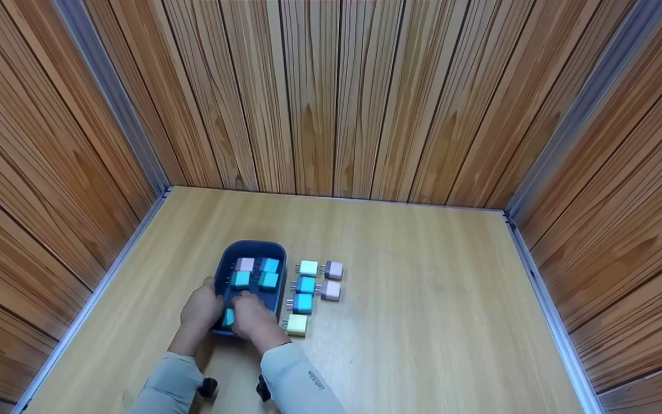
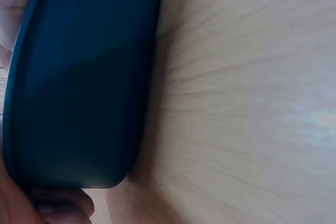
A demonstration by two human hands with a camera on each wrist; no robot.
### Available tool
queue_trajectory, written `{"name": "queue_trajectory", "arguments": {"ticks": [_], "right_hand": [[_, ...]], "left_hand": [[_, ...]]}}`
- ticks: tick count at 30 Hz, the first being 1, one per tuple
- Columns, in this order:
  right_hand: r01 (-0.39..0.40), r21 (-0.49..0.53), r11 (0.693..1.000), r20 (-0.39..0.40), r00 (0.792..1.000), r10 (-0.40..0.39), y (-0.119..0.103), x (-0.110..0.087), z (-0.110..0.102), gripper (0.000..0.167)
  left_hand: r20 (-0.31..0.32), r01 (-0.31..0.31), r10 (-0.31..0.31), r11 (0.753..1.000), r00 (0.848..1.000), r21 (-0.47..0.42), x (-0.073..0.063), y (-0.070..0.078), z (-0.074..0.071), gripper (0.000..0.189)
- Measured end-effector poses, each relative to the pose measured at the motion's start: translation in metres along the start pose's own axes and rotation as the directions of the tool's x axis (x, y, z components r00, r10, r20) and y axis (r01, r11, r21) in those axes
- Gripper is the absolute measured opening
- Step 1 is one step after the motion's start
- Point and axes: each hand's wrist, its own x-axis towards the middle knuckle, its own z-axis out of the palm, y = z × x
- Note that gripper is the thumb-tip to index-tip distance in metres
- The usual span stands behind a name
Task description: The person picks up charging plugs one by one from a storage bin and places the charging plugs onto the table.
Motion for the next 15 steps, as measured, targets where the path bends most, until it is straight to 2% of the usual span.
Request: {"name": "queue_trajectory", "arguments": {"ticks": [5,9,15], "right_hand": [[-0.053,0.072,0.996,-0.015,0.998,0.054,0.0013,-0.0014,0.0025,0.040],[-0.046,0.094,0.994,-0.040,0.998,0.050,0.0008,-0.0032,0.0026,0.041],[0.015,0.007,1.000,-0.088,0.996,-0.015,0.0019,-0.0046,-0.0036,0.040]], "left_hand": [[0.023,0.018,-0.017,1.000,1.000,-0.004,0.0016,-0.0010,0.0005,0.049],[0.022,0.036,-0.036,0.999,0.999,-0.011,0.0022,-0.0024,0.0000,0.052],[0.052,0.057,-0.055,0.998,0.997,-0.022,0.0044,0.0016,-0.0021,0.052]]}}
